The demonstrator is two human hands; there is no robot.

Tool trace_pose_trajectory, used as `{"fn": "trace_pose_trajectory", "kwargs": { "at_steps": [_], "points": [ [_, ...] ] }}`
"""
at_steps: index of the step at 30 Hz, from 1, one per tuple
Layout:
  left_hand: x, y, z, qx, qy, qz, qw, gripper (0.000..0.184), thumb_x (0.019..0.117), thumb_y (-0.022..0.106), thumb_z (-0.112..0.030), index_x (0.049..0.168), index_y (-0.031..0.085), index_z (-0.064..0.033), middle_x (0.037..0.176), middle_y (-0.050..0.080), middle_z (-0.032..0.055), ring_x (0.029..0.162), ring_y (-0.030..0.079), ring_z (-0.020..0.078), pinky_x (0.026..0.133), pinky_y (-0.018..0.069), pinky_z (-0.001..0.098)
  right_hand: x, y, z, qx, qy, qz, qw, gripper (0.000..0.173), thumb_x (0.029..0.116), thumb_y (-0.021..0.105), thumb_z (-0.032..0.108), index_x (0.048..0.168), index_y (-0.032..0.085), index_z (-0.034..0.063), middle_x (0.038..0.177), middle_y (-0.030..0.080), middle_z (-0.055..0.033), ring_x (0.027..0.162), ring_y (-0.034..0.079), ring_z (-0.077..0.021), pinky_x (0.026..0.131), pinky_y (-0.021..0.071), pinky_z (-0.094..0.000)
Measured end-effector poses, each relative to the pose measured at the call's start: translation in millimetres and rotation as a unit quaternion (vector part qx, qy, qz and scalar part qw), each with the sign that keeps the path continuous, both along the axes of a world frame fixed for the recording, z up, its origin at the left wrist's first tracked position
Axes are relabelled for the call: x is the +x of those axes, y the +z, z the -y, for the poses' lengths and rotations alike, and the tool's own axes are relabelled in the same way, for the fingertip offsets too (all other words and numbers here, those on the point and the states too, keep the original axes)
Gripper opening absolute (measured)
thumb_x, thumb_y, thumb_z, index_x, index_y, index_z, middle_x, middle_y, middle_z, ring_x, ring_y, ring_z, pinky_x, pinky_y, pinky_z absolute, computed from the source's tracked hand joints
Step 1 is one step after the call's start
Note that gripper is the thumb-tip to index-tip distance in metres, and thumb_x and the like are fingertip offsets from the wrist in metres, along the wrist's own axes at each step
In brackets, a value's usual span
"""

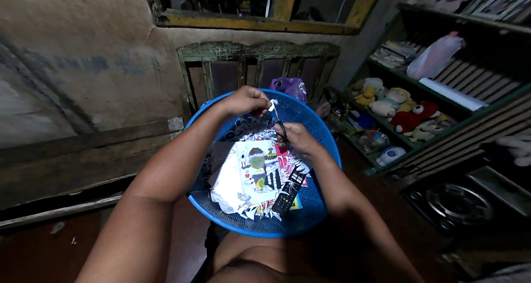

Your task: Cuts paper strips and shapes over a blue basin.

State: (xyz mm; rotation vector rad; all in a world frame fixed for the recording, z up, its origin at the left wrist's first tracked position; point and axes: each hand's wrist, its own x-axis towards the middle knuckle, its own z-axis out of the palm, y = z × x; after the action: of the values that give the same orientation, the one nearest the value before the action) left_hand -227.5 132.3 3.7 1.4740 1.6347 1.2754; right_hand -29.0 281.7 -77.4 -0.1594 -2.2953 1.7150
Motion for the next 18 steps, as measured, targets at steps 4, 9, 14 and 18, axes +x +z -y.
{"fn": "trace_pose_trajectory", "kwargs": {
  "at_steps": [4, 9, 14, 18],
  "points": [
    [1, -1, -2, 0.018, 0.030, 0.018, 0.999, 0.019, 0.1038, 0.061, -0.017, 0.102, 0.069, 0.0002, 0.086, 0.070, 0.0081, 0.075, 0.069, 0.0152, 0.073, 0.0605, 0.0324, 0, 0, 1, -0.001, -0.007, 0.002, 1.000, 0.040, 0.1064, 0.054, 0.040, 0.097, 0.068, 0.0044, 0.079, 0.063, -0.0051, 0.069, 0.062, -0.0142, 0.067, 0.0570, -0.0318],
    [6, -5, -9, 0.059, 0.091, 0.073, 0.991, 0.020, 0.1040, 0.061, -0.021, 0.106, 0.068, -0.0019, 0.092, 0.071, 0.0090, 0.076, 0.070, 0.0174, 0.072, 0.0614, 0.0349, -3, -4, -1, -0.016, 0.008, 0.010, 1.000, 0.056, 0.1061, 0.040, 0.057, 0.099, 0.065, 0.0073, 0.086, 0.064, -0.0046, 0.073, 0.063, -0.0158, 0.066, 0.0563, -0.0322],
    [14, -11, -15, 0.070, 0.109, 0.108, 0.986, 0.020, 0.1042, 0.061, -0.021, 0.108, 0.067, -0.0024, 0.092, 0.070, 0.0083, 0.075, 0.069, 0.0170, 0.070, 0.0610, 0.0340, -6, -6, 3, -0.018, 0.016, -0.002, 1.000, 0.059, 0.1049, 0.040, 0.061, 0.096, 0.064, 0.0073, 0.085, 0.063, -0.0057, 0.071, 0.062, -0.0158, 0.064, 0.0549, -0.0314],
    [21, -14, -17, 0.067, 0.116, 0.116, 0.984, 0.021, 0.1046, 0.061, -0.022, 0.109, 0.067, -0.0028, 0.092, 0.070, 0.0091, 0.075, 0.069, 0.0174, 0.069, 0.0608, 0.0338, -8, -6, 5, -0.020, 0.008, -0.004, 1.000, 0.059, 0.1046, 0.041, 0.061, 0.097, 0.064, 0.0073, 0.084, 0.062, -0.0059, 0.069, 0.061, -0.0152, 0.062, 0.0544, -0.0303]
  ]
}}
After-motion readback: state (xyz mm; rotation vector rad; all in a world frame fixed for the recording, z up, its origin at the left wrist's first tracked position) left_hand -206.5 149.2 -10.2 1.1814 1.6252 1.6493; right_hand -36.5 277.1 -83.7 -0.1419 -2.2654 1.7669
